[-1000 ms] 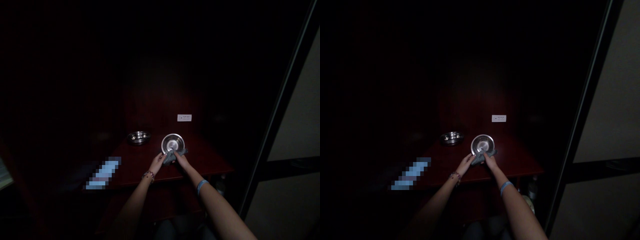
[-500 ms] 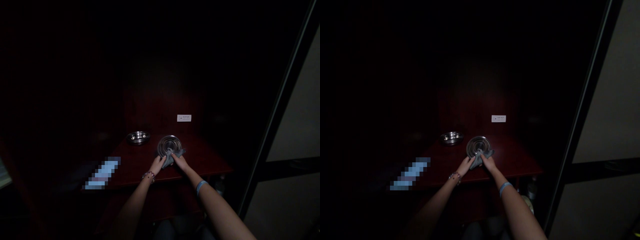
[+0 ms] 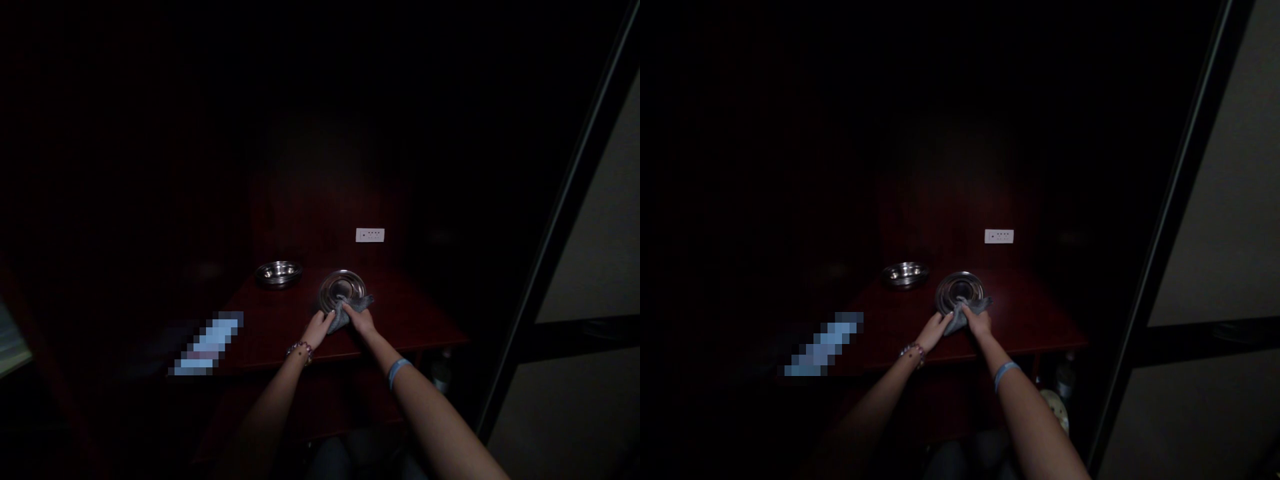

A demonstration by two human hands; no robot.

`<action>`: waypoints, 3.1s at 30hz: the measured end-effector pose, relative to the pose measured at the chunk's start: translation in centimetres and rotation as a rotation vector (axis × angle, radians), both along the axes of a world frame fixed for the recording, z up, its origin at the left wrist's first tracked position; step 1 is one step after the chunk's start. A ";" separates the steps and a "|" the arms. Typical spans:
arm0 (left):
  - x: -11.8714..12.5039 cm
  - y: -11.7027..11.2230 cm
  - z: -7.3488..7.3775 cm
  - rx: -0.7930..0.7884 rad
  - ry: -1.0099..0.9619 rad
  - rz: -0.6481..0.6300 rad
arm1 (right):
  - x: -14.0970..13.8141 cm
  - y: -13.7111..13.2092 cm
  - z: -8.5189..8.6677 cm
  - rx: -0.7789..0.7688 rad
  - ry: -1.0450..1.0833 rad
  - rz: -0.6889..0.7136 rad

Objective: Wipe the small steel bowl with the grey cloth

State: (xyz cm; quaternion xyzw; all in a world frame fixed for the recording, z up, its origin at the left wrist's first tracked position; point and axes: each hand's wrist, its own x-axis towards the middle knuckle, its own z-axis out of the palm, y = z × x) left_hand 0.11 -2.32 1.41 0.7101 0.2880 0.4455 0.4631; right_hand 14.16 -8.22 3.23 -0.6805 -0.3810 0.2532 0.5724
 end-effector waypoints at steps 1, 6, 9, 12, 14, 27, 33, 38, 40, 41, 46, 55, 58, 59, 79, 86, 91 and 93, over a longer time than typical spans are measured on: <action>0.0 0.0 0.0 0.015 0.030 0.007 | 0.0 0.1 0.0 0.002 -0.001 0.008; 0.0 0.0 0.3 0.055 0.031 0.027 | 0.3 0.6 -0.3 0.016 0.003 0.018; -0.2 -0.2 0.4 -0.004 0.067 0.036 | 0.9 0.6 -0.2 -0.012 -0.049 0.027; -0.3 -0.4 0.5 -0.041 0.102 0.005 | 2.1 0.3 -0.2 -0.050 -0.139 0.023; -0.3 -0.6 0.6 -0.028 0.102 -0.034 | 2.9 0.0 -0.2 -0.075 -0.194 0.012; -0.2 -0.5 0.5 0.047 0.035 -0.024 | 2.8 -0.3 -1.4 -0.022 -0.169 -0.004; -0.3 -1.2 0.9 0.112 0.180 -0.024 | 2.3 -0.6 -1.4 0.003 -0.159 -0.023; -0.5 -1.5 1.3 0.170 0.216 -0.012 | 2.0 -1.1 -0.7 -0.031 -0.229 -0.009; -0.6 -1.6 1.4 0.152 0.236 -0.005 | 2.1 -1.4 -0.4 -0.032 -0.266 -0.003; -0.6 -1.6 1.4 0.139 0.243 -0.003 | 2.1 -1.5 -0.2 -0.032 -0.284 0.001; -0.6 -1.3 1.3 0.108 0.211 -0.031 | 1.8 -2.5 0.7 -0.093 -0.379 0.005; -0.6 -0.9 1.2 0.111 0.195 -0.043 | 1.4 -3.5 1.7 -0.216 -0.539 -0.033; -0.5 -0.9 1.1 0.101 0.189 -0.043 | 1.4 -3.6 1.8 -0.240 -0.591 -0.037; -0.5 -0.8 1.1 0.100 0.191 -0.042 | 1.3 -3.6 1.9 -0.255 -0.612 -0.034; -0.4 -0.8 1.1 0.078 0.172 -0.020 | 1.6 -2.3 0.9 -0.203 -0.417 0.047; -0.4 -1.0 1.3 0.041 0.171 -0.026 | 1.9 -2.0 0.5 -0.176 -0.396 0.057; -0.5 -1.0 1.2 0.065 0.035 0.031 | 1.7 -2.1 0.6 -0.205 -0.388 0.059; -0.5 -1.0 1.1 0.062 -0.020 0.043 | 1.5 -2.1 0.7 -0.212 -0.394 0.065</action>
